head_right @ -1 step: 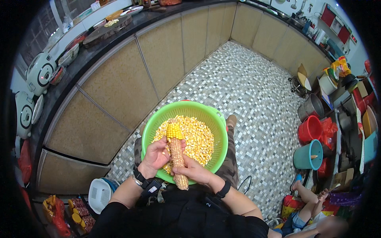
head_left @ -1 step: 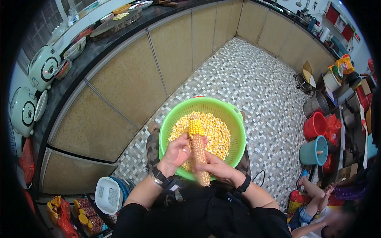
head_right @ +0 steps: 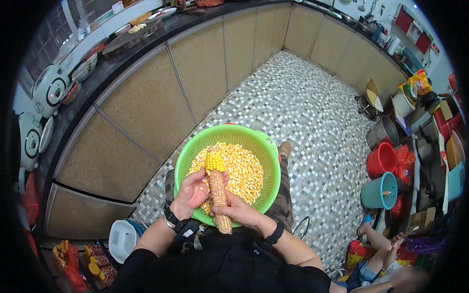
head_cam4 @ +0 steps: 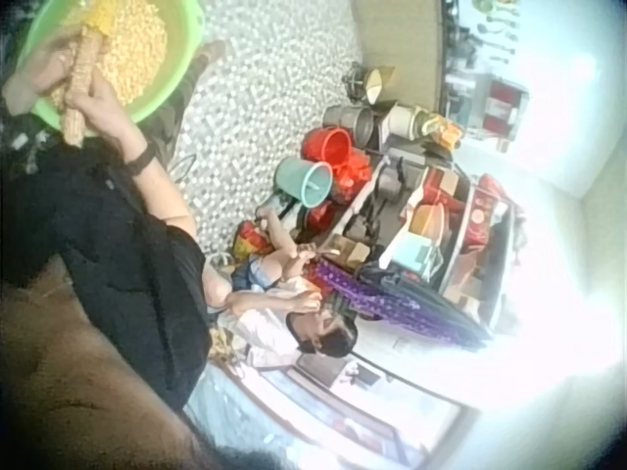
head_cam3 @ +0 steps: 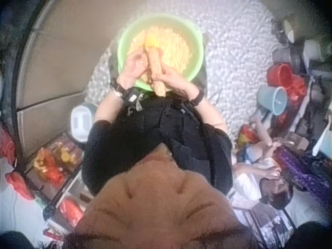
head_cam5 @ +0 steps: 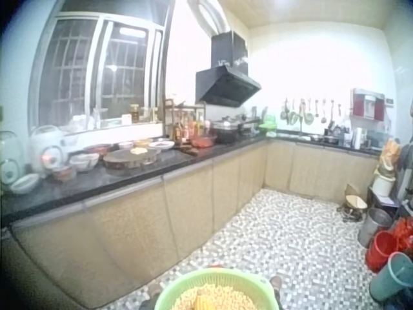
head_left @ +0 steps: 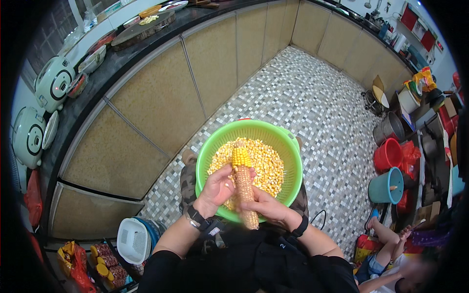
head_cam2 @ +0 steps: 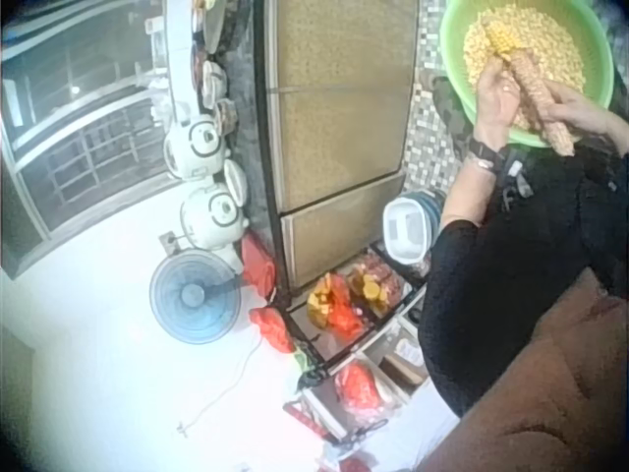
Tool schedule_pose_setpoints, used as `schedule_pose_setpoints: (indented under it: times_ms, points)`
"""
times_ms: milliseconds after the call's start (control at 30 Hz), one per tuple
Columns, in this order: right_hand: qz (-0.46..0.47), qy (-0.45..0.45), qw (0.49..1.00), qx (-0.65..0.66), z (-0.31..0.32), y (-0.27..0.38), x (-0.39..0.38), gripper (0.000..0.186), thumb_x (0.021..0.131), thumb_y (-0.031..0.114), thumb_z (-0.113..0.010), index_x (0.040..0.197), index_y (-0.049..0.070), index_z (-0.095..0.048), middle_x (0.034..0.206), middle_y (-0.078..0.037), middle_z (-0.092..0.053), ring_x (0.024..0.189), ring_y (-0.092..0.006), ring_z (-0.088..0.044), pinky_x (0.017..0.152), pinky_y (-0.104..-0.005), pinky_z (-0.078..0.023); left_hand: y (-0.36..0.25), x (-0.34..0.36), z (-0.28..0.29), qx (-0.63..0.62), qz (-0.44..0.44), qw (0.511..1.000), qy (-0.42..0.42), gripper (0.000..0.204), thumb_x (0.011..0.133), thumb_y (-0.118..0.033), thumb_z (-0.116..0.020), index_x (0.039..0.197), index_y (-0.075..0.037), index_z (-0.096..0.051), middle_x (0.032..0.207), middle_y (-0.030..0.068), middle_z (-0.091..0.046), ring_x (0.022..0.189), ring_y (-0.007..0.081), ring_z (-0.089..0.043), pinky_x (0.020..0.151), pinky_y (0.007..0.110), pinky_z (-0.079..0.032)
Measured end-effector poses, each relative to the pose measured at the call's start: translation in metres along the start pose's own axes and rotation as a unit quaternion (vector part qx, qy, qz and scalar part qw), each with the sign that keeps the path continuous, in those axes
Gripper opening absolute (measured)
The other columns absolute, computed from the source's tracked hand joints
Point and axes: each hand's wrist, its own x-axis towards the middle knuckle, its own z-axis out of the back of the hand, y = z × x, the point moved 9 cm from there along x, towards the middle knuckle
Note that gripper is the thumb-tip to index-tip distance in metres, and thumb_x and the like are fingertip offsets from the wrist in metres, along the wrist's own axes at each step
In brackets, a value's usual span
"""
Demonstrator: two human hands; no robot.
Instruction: Stripping kernels from a cob of corn into a plastic bowl by hand.
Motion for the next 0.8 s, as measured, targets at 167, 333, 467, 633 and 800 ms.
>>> schedule_pose_setpoints:
  times_ms: [167, 333, 467, 633, 800]
  points:
    - [0.009, -0.003, 1.000, -0.028, 0.001, 0.000, 0.001, 0.040, 0.091, 0.018, -0.058, 0.122, 0.002, -0.040, 0.094, -0.008, -0.059, 0.081, -0.0156, -0.061, 0.073, -0.0304, -0.051, 0.000, -0.002, 0.008, 0.103, -0.017, 0.992, -0.068, 0.050, 0.095, -0.029, -0.048, 0.129, 0.006, -0.038, 0.123, 0.0251, -0.053, 0.119, 0.0348, -0.049, 0.105, 0.046, -0.038]
    - [-0.011, 0.003, 1.000, 0.004, -0.001, -0.001, 0.000, 0.040, 0.091, 0.018, -0.058, 0.123, 0.002, -0.039, 0.095, -0.008, -0.059, 0.082, -0.0159, -0.060, 0.074, -0.0306, -0.051, -0.004, -0.002, 0.000, 0.075, -0.020, 0.996, -0.033, 0.048, 0.094, -0.026, -0.047, 0.128, 0.008, -0.040, 0.123, 0.0293, -0.051, 0.119, 0.0372, -0.049, 0.106, 0.048, -0.036]
    - [-0.002, 0.008, 1.000, 0.009, -0.003, 0.003, -0.001, 0.040, 0.091, 0.017, -0.057, 0.123, 0.002, -0.039, 0.095, -0.008, -0.059, 0.083, -0.0161, -0.060, 0.075, -0.0304, -0.051, -0.001, -0.002, 0.000, 0.022, -0.012, 1.000, -0.012, 0.049, 0.095, -0.030, -0.046, 0.127, 0.007, -0.042, 0.123, 0.0281, -0.052, 0.119, 0.0362, -0.050, 0.106, 0.048, -0.036]
    - [-0.039, 0.015, 0.999, -0.003, -0.002, -0.003, -0.002, 0.046, 0.090, 0.016, -0.059, 0.128, 0.001, -0.038, 0.105, -0.008, -0.057, 0.094, -0.0156, -0.057, 0.084, -0.0310, -0.047, 0.001, -0.002, 0.012, 0.057, -0.022, 0.996, -0.058, 0.048, 0.096, -0.031, -0.048, 0.126, 0.006, -0.045, 0.124, 0.0260, -0.052, 0.117, 0.0347, -0.052, 0.103, 0.047, -0.040]
    - [-0.014, 0.012, 1.000, -0.001, -0.002, 0.000, -0.001, 0.041, 0.092, 0.017, -0.057, 0.124, 0.002, -0.038, 0.096, -0.009, -0.059, 0.083, -0.0160, -0.060, 0.075, -0.0303, -0.051, -0.001, -0.002, 0.007, 0.059, -0.022, 0.997, -0.041, 0.044, 0.095, -0.025, -0.051, 0.126, 0.006, -0.044, 0.124, 0.0260, -0.052, 0.116, 0.0340, -0.053, 0.102, 0.047, -0.042]
